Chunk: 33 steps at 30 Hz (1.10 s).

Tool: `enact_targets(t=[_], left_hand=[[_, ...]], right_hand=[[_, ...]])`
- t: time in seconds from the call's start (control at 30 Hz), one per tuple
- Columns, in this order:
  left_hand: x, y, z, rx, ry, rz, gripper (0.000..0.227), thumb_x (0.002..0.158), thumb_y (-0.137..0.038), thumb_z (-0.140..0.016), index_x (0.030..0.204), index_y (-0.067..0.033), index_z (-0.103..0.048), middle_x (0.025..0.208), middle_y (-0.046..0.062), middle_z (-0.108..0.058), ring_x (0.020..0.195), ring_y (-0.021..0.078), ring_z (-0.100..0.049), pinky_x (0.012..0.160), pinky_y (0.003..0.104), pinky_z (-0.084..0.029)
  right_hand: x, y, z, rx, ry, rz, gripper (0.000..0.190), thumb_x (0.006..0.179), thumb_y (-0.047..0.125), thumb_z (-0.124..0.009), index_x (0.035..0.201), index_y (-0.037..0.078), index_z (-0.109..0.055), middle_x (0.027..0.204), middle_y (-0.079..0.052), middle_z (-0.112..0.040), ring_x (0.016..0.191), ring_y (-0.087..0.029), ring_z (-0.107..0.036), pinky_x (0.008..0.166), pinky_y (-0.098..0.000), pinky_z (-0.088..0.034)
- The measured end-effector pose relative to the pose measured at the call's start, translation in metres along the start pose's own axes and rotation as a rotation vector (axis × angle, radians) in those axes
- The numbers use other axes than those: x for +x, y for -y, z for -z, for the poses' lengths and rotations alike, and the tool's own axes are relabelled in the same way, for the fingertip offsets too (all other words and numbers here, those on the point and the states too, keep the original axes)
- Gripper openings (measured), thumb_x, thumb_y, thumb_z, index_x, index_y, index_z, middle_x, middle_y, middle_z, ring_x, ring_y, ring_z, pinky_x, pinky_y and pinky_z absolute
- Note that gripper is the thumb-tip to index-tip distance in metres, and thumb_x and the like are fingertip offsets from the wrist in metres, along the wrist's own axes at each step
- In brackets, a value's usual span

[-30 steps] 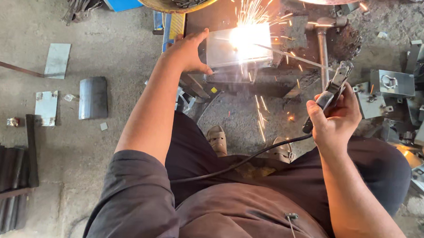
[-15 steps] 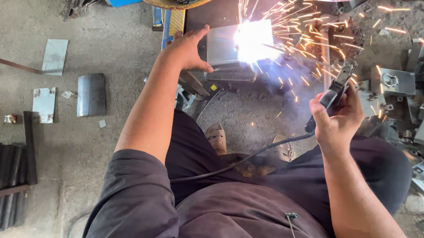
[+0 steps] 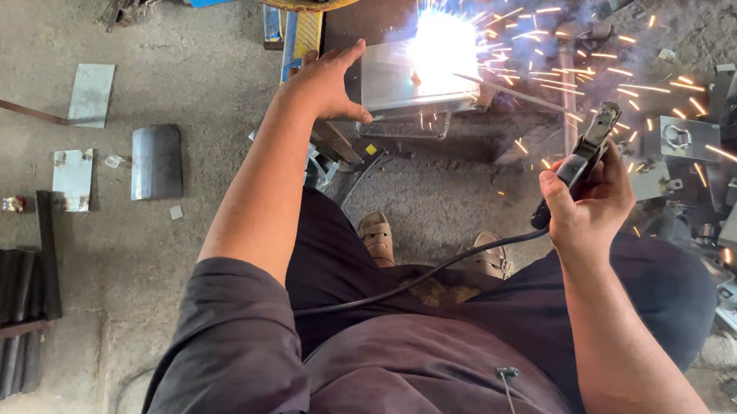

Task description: The person sits on the floor and welds small metal brackets onto rectangular metal plates using a handheld welding torch. They pick up brackets from a yellow bowl, position them on the plates, and weld them in place, creating bright sparks. Finished plates are placed in a pile on the floor.

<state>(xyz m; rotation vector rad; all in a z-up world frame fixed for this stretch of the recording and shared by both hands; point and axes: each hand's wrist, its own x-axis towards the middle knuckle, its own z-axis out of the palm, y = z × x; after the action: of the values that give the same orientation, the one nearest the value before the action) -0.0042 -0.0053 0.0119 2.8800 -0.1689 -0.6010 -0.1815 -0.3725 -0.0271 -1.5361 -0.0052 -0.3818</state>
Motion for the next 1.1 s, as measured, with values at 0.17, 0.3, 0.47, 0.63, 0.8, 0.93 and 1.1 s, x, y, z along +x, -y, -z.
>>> enact_targets(t=[0.17,0.3,0.47,0.63,0.8,0.93,1.1], left_hand=[[-0.024,-0.025,0.011,0.116,-0.121,-0.038,0.129,0.061,-0.053,-0.095,0.160,-0.0287,-0.016,0.157,0.008,-0.037,0.142,0.0418,-0.035,0.108,0.065,-0.035],[-0.056,-0.051,-0.014,-0.197,-0.080,-0.011,0.095,0.080,-0.054,-0.076,0.162,-0.0293,-0.036,0.151,0.012,-0.053,0.127,0.0317,-0.062,0.103,0.044,-0.053],[-0.075,-0.080,-0.104,-0.366,0.081,-0.473,0.085,0.077,-0.054,-0.084,0.143,-0.0110,-0.053,0.146,0.014,-0.055,0.131,0.0333,-0.055,0.106,0.044,-0.045],[-0.068,-0.098,-0.177,-0.165,0.344,-0.469,0.080,0.074,-0.054,-0.081,0.142,-0.0199,-0.055,0.130,0.013,-0.067,0.119,0.0332,-0.064,0.098,0.045,-0.052],[-0.047,-0.098,-0.192,-0.262,0.437,-0.584,0.039,0.092,-0.042,-0.059,0.117,-0.0161,-0.075,0.117,0.013,-0.076,0.105,0.0327,-0.073,0.089,0.044,-0.058],[-0.037,-0.087,-0.193,-0.342,0.397,-0.612,0.041,0.094,-0.045,-0.056,0.116,-0.0149,-0.073,0.118,0.015,-0.073,0.107,0.0353,-0.069,0.088,0.044,-0.055],[-0.034,-0.081,-0.188,-0.348,0.315,-0.668,0.040,0.090,-0.043,-0.059,0.115,-0.0154,-0.074,0.117,0.014,-0.074,0.107,0.0353,-0.070,0.087,0.044,-0.056]], right_hand=[[0.002,0.006,-0.004,0.144,-0.080,0.012,0.048,0.098,0.004,-0.074,0.140,-0.003,-0.052,0.106,-0.004,-0.065,0.088,-0.010,-0.062,0.080,-0.0275,-0.055],[0.000,0.020,0.001,0.270,-0.041,0.038,0.056,0.101,0.026,-0.082,0.140,-0.002,-0.053,0.106,-0.005,-0.067,0.087,-0.014,-0.068,0.078,-0.0309,-0.060],[-0.024,0.046,-0.009,-0.238,-0.036,0.130,0.062,0.092,0.030,-0.091,0.134,-0.008,-0.065,0.099,-0.007,-0.066,0.078,-0.013,-0.056,0.070,-0.0256,-0.046],[-0.052,0.082,-0.055,-0.664,0.197,0.536,0.061,0.081,0.029,-0.091,0.125,-0.005,-0.068,0.113,-0.016,-0.074,0.099,-0.023,-0.075,0.082,-0.0329,-0.061],[-0.061,0.105,-0.102,-0.729,0.343,0.597,0.052,0.076,0.025,-0.093,0.117,0.003,-0.072,0.108,-0.014,-0.075,0.091,-0.028,-0.076,0.078,-0.0351,-0.061],[-0.059,0.107,-0.119,-0.825,0.360,0.592,0.052,0.076,0.026,-0.092,0.119,0.004,-0.072,0.108,-0.013,-0.074,0.089,-0.030,-0.074,0.076,-0.0369,-0.060],[-0.060,0.103,-0.130,-0.891,0.342,0.564,0.053,0.077,0.026,-0.091,0.123,0.008,-0.072,0.112,-0.012,-0.074,0.093,-0.029,-0.075,0.079,-0.0359,-0.060]])
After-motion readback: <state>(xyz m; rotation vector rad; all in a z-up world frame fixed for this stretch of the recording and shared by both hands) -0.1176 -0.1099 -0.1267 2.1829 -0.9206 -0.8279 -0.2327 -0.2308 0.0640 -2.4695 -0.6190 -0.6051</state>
